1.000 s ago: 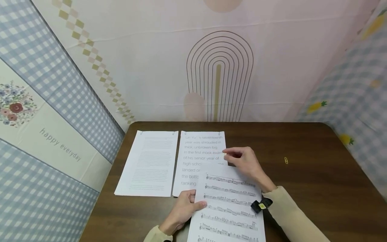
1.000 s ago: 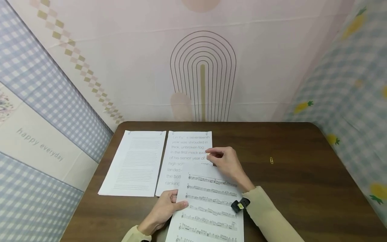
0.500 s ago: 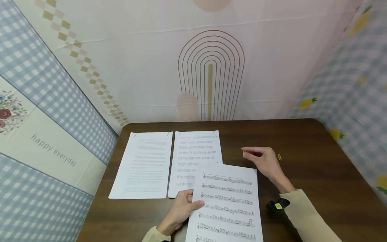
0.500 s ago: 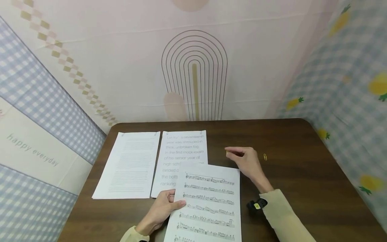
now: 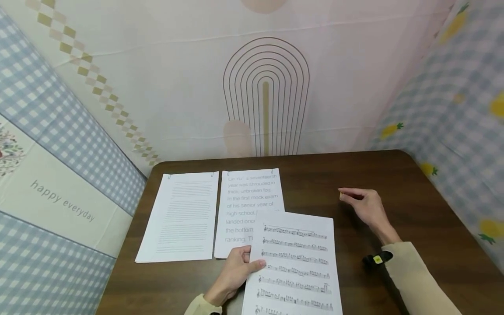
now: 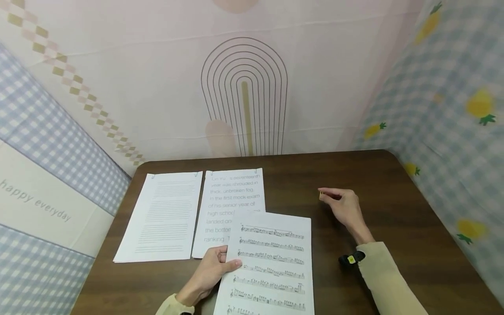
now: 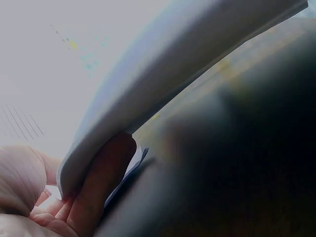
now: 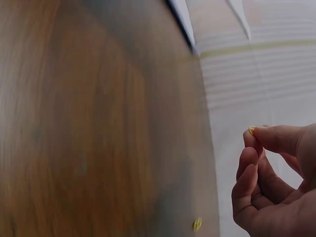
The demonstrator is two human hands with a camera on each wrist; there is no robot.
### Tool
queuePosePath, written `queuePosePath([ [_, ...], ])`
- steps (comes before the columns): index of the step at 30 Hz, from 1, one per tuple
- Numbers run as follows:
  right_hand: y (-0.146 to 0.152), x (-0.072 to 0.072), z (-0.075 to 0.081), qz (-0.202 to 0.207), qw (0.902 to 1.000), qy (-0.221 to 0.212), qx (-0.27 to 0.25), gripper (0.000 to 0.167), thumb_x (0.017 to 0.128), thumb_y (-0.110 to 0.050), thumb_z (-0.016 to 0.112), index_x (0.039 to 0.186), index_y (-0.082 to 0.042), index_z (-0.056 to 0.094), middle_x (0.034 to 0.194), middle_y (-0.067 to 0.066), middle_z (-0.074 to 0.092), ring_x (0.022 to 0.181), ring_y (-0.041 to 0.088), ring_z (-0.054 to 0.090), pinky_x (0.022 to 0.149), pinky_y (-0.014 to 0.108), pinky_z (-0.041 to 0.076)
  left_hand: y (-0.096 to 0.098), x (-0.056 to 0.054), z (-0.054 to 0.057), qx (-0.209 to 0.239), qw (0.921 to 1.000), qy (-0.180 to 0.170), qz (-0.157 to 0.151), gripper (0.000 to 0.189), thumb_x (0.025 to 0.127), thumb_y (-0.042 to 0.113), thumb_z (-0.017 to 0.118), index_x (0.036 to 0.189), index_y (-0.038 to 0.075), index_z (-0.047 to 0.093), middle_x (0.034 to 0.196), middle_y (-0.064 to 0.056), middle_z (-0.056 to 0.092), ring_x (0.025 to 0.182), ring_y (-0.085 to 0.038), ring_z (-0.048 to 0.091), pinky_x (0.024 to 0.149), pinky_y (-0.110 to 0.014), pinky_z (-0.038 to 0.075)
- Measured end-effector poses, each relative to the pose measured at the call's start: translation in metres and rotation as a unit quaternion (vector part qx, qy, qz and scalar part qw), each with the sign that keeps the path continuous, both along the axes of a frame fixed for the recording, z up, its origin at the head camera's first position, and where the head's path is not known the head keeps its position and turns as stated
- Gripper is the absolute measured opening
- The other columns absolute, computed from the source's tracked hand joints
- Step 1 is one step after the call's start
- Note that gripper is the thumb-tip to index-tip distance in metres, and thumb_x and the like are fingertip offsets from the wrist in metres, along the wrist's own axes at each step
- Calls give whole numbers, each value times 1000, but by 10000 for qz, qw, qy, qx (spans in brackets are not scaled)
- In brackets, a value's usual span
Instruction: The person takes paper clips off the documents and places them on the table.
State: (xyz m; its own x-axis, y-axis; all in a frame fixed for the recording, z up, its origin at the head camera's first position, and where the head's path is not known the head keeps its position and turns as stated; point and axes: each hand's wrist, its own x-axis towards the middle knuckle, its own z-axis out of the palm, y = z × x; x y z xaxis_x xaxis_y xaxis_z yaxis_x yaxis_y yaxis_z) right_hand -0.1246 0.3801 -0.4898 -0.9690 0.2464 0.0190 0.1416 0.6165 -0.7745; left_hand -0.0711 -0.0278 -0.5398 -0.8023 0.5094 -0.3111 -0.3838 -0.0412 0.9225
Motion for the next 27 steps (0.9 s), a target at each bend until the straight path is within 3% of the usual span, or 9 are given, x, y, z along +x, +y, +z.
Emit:
queuePosePath([
  [5,21,-2,-6,-141,9998,-145,6,34,107,-25,73,133,-4,78,133,24,77,89,-23,60,76,7,51,1,-1,0,-26,10000,-18,16,33,96,-3,72,128,-10,69,111,-26,82,89,-27,85,78,-36,69],
  [7,29,-3,-9,-233,9994,-226,93,34,108,-27,71,134,-5,78,133,24,77,91,-16,64,75,8,51,2,-2,0,8,10000,-37,0,33,96,-3,73,129,-9,69,112,-26,82,90,-27,85,79,-37,69],
  [10,40,-4,-14,-377,9984,-340,267,34,109,-28,70,134,-5,78,135,24,76,107,9,74,76,9,49,4,-3,1,34,10000,-37,-29,35,96,-2,73,130,-9,69,113,-26,82,91,-27,85,80,-36,69],
  [12,47,-4,-17,-439,9975,-393,386,35,109,-29,69,133,-5,78,138,24,75,121,29,73,79,13,49,4,-3,1,32,10000,-3,-16,35,96,-2,73,130,-10,68,113,-27,81,90,-28,85,80,-36,69],
  [15,55,-5,-21,-506,9967,-410,493,35,110,-28,68,133,-4,77,141,26,72,133,44,66,90,29,56,3,-3,2,3,10000,34,8,35,96,-3,72,130,-11,67,113,-28,81,90,-28,85,79,-36,69],
  [19,63,-5,-23,-558,9953,-411,674,34,110,-25,68,132,-1,77,140,30,71,133,50,64,99,58,55,2,-5,3,-32,10000,22,-13,35,96,-2,72,130,-11,67,112,-27,81,91,-27,85,80,-35,69],
  [27,69,-4,-29,-494,9943,-462,830,30,109,-19,68,130,0,78,133,32,74,128,51,65,95,58,56,5,-8,7,-60,10000,-3,-13,34,96,-2,73,129,-8,68,111,-24,83,92,-27,85,80,-35,69],
])
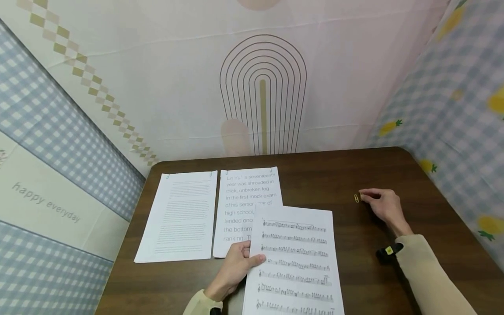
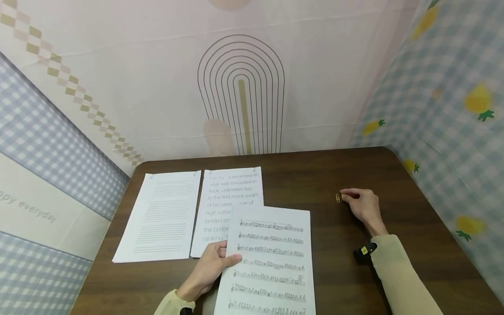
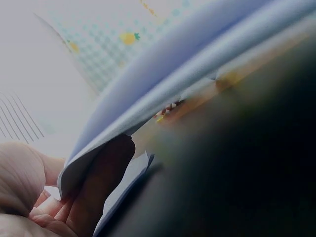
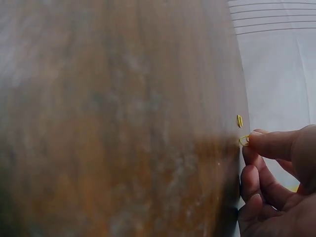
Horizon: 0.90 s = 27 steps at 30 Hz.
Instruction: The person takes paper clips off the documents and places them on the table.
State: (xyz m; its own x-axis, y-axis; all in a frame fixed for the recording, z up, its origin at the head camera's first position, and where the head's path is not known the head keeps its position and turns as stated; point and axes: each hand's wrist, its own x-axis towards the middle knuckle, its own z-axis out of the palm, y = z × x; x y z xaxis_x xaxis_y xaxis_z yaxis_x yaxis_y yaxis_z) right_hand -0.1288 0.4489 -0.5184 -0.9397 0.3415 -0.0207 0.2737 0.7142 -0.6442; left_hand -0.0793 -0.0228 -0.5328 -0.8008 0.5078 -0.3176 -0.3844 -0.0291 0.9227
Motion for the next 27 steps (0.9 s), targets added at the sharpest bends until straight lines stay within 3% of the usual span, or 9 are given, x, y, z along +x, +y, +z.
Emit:
queuePosePath([
  [5,0,1,-3,120,9998,75,146,31,110,-19,67,130,2,77,132,34,73,122,53,67,93,62,56,2,-2,3,-63,10000,31,16,35,97,0,73,131,-7,68,112,-24,83,93,-29,85,81,-36,69],
  [9,-1,-1,-2,103,9997,48,228,29,109,-17,67,128,2,78,128,33,75,112,47,71,80,43,58,5,-6,4,-28,10000,62,38,36,98,1,73,133,-6,68,114,-23,82,95,-29,85,82,-36,69],
  [12,0,-2,-2,62,9995,54,314,27,107,-16,69,124,2,79,119,30,79,95,33,72,72,26,50,9,-9,6,19,9999,89,68,36,99,2,73,134,-5,69,114,-23,83,95,-28,85,82,-36,69],
  [17,3,-2,-1,-45,9994,0,351,27,105,-18,72,121,2,80,107,24,81,79,12,64,65,21,46,16,-15,10,-22,9998,173,80,34,99,3,73,133,-3,70,113,-21,83,94,-27,85,81,-36,69],
  [22,4,0,0,-306,9994,-94,147,36,108,-29,70,126,1,77,110,20,79,80,9,62,66,20,46,21,-22,14,-85,9995,275,143,33,100,4,74,132,-4,70,111,-21,84,92,-26,85,80,-36,69],
  [27,-13,14,8,-499,9987,-32,-134,47,110,-44,63,128,-2,76,116,19,76,84,9,60,67,18,46,24,-28,18,-36,9996,246,135,34,102,4,71,136,-2,69,114,-20,83,94,-26,85,82,-37,69],
])
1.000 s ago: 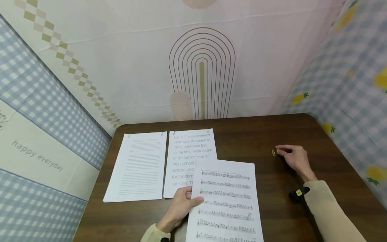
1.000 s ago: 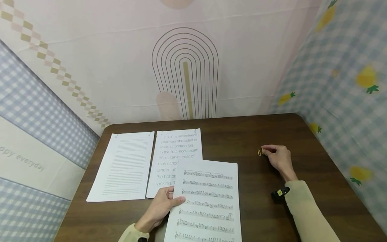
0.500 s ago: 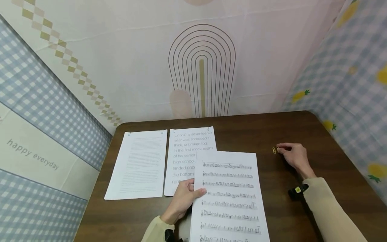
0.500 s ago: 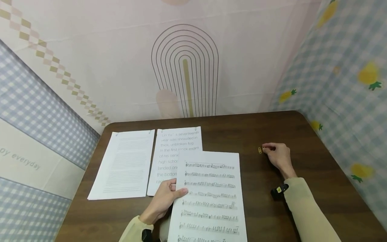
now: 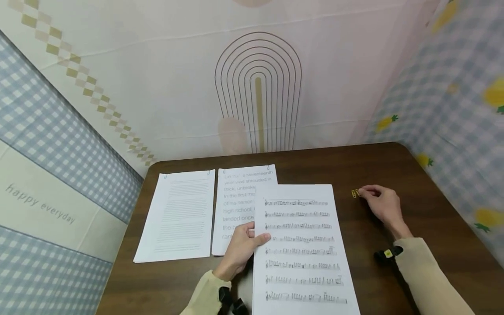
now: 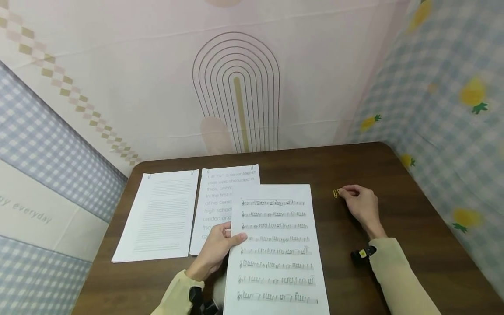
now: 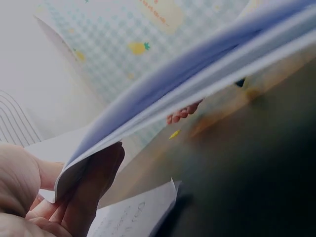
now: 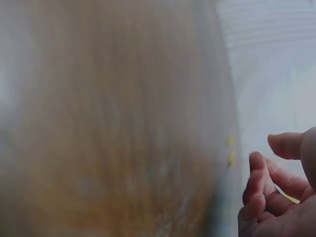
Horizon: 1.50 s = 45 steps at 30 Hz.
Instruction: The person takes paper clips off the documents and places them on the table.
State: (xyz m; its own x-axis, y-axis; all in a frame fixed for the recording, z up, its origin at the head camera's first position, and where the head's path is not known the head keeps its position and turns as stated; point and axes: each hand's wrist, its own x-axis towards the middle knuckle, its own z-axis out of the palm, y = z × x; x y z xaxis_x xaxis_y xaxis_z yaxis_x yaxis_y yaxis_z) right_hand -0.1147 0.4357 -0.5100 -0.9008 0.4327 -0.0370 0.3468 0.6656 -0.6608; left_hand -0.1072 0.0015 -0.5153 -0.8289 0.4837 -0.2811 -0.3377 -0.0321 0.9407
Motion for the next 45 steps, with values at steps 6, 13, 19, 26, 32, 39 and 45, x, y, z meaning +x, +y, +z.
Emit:
queuePosePath([
  [6,-35,32,24,373,9966,169,-711,50,111,-44,62,131,0,74,112,17,82,88,6,69,71,18,54,8,-13,4,71,10000,-9,62,34,104,5,69,138,-2,67,117,-21,83,97,-29,85,83,-40,69],
  [13,-75,47,36,990,9780,-449,-1783,51,113,-40,61,135,5,70,100,2,78,88,9,69,79,26,60,10,-29,7,-70,9985,54,537,35,105,5,69,139,-3,65,119,-21,82,99,-28,85,82,-36,69],
  [19,-95,56,33,1209,9667,-1072,-1985,51,111,-38,65,140,3,68,111,7,82,91,16,70,80,30,57,10,-37,6,-63,9971,76,754,37,105,6,68,141,-1,65,119,-21,82,100,-28,85,83,-35,69],
  [26,-102,58,26,1054,9602,-1236,-2272,44,108,-31,70,133,6,70,103,6,84,87,15,75,76,29,59,15,-43,3,-207,9955,103,924,35,105,8,69,139,0,66,114,-21,83,95,-27,85,80,-36,69],
  [32,-103,51,24,975,9614,-907,-2408,38,106,-24,72,126,8,71,96,7,84,77,16,77,67,32,62,18,-43,2,-390,9935,138,1065,34,105,12,71,137,2,68,111,-20,84,90,-24,85,75,-32,68],
  [39,-85,35,18,848,9628,-849,-2421,42,108,-25,71,132,9,68,94,0,83,76,13,77,65,33,62,12,-40,6,-1022,9832,404,1456,26,104,14,73,125,0,74,104,-18,85,76,-15,81,75,-28,66],
  [45,-65,20,15,706,9697,-965,-2130,49,108,-28,70,138,10,66,92,-4,82,75,10,75,65,32,61,-8,-38,18,-1246,9727,768,1802,22,100,4,74,118,-7,74,104,-25,83,79,-17,83,79,-32,69],
])
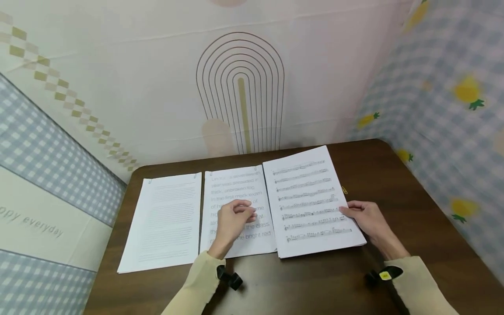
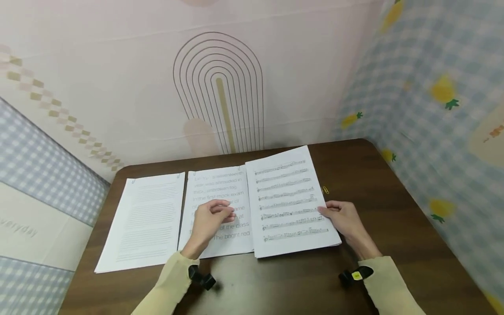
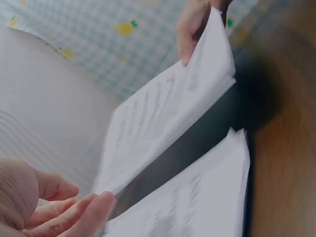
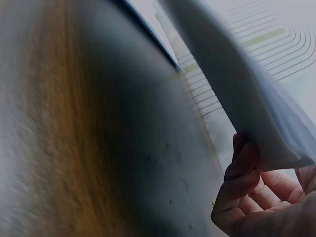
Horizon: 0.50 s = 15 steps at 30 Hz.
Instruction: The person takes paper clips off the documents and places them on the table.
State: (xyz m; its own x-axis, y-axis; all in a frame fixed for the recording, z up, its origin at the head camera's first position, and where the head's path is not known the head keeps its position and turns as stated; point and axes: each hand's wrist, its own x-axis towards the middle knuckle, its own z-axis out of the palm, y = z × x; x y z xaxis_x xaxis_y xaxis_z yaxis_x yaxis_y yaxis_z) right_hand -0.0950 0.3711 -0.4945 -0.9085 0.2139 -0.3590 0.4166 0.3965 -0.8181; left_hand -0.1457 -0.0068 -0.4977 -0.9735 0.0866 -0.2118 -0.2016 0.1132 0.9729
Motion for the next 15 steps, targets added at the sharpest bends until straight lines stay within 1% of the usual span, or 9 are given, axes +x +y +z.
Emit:
queuePosePath([
  [2,4,-4,0,-7,10000,-31,85,49,108,-28,70,137,11,66,90,-5,81,75,10,74,65,32,60,-9,1,4,-478,9984,269,165,18,98,3,74,114,-6,76,100,-22,83,78,-18,83,76,-32,69],
  [4,8,-7,-1,10,9998,-73,171,49,108,-28,70,138,11,65,89,-5,80,75,10,72,65,32,60,-19,1,7,-1111,9913,624,320,15,96,3,74,109,-3,78,94,-18,83,73,-18,82,71,-33,69],
  [5,9,-8,-2,25,9997,-93,226,50,108,-28,69,138,12,65,89,-5,79,75,10,72,65,31,59,-25,1,8,-1499,9845,825,396,15,95,4,74,107,-2,79,91,-16,83,70,-18,81,68,-32,68],
  [6,11,-10,-2,35,9996,-107,269,50,108,-28,69,138,12,65,89,-5,79,75,10,71,66,31,59,-30,1,8,-1887,9755,1033,465,14,93,5,74,105,-2,80,89,-15,83,69,-18,80,66,-31,66],
  [8,15,-12,-3,62,9992,-138,372,50,108,-29,69,137,12,65,89,-5,78,76,10,70,66,31,58,-41,2,7,-2645,9530,1338,624,15,90,7,75,102,-1,81,85,-13,83,66,-20,77,60,-30,60],
  [10,17,-15,-4,94,9987,-168,468,49,109,-28,68,136,12,66,89,-3,78,76,10,70,65,31,58,-51,1,5,-3246,9301,1559,730,18,89,8,77,103,-3,81,84,-15,82,66,-23,76,57,-30,55],
  [11,18,-15,-5,108,9985,-181,515,48,109,-28,68,135,12,66,89,-2,78,77,11,69,65,31,58,-56,0,3,-3475,9204,1625,752,20,88,9,78,104,-4,81,85,-16,82,67,-25,75,56,-30,53],
  [13,19,-17,-6,140,9979,-201,603,46,109,-27,68,134,12,67,91,1,79,77,12,69,65,31,58,-64,-2,-1,-3791,9072,1659,756,24,89,9,79,107,-6,80,86,-19,82,64,-28,73,52,-30,50],
  [15,19,-18,-6,164,9972,-219,702,45,109,-26,67,132,12,68,93,5,80,78,13,69,65,31,58,-69,-4,-5,-4005,8991,1620,703,28,89,10,80,110,-9,79,86,-21,81,61,-26,70,49,-28,47],
])
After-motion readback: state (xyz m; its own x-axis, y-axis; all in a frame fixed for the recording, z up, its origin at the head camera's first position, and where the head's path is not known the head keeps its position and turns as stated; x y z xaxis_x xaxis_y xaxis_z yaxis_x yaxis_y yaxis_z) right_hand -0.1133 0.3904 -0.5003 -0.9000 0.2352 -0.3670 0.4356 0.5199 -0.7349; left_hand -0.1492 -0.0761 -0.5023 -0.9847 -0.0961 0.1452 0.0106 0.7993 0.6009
